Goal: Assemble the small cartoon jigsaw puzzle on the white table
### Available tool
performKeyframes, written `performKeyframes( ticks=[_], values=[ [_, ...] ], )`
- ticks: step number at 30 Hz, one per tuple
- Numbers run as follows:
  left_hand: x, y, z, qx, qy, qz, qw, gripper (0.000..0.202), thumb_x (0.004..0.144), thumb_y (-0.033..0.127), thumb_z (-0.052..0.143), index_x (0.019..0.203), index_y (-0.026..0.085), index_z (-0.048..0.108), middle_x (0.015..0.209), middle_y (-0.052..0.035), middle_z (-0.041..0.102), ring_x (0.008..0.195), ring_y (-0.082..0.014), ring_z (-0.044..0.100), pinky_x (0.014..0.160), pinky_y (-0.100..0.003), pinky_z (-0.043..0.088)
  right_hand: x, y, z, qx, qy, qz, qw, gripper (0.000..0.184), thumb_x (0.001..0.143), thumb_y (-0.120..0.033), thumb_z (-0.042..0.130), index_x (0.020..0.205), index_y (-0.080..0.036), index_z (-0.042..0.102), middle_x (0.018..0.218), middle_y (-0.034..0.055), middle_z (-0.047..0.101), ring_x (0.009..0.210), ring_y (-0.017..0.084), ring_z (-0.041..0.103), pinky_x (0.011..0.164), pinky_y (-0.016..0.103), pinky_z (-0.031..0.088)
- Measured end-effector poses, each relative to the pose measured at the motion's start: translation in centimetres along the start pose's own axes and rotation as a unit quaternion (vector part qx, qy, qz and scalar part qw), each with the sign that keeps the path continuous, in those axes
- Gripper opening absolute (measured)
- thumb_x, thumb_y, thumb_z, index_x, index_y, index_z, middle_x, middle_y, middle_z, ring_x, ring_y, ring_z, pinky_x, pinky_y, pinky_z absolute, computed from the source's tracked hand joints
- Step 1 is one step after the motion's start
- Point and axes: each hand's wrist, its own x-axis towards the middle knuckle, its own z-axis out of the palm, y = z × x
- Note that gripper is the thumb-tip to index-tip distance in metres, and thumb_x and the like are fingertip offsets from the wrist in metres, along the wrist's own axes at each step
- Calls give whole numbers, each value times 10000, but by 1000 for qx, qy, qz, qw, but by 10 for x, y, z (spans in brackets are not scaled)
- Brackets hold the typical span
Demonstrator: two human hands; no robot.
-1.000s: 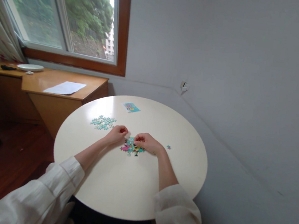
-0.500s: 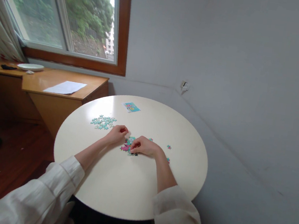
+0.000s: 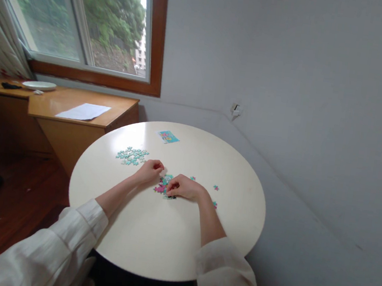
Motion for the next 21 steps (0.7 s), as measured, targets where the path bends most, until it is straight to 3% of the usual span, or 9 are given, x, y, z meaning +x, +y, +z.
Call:
performKeyframes(
  ticks=[21],
  values=[
    [-1,1,-1,4,-3,2,1000,134,672,142,508,694,141,640,624,-3,608,604,-114,518,636,-229,428,3,5,-2,-30,1,-12,999,196,666,-306,637,725,-123,675,579,0,576,550,96,458,530,220,351]
  ],
)
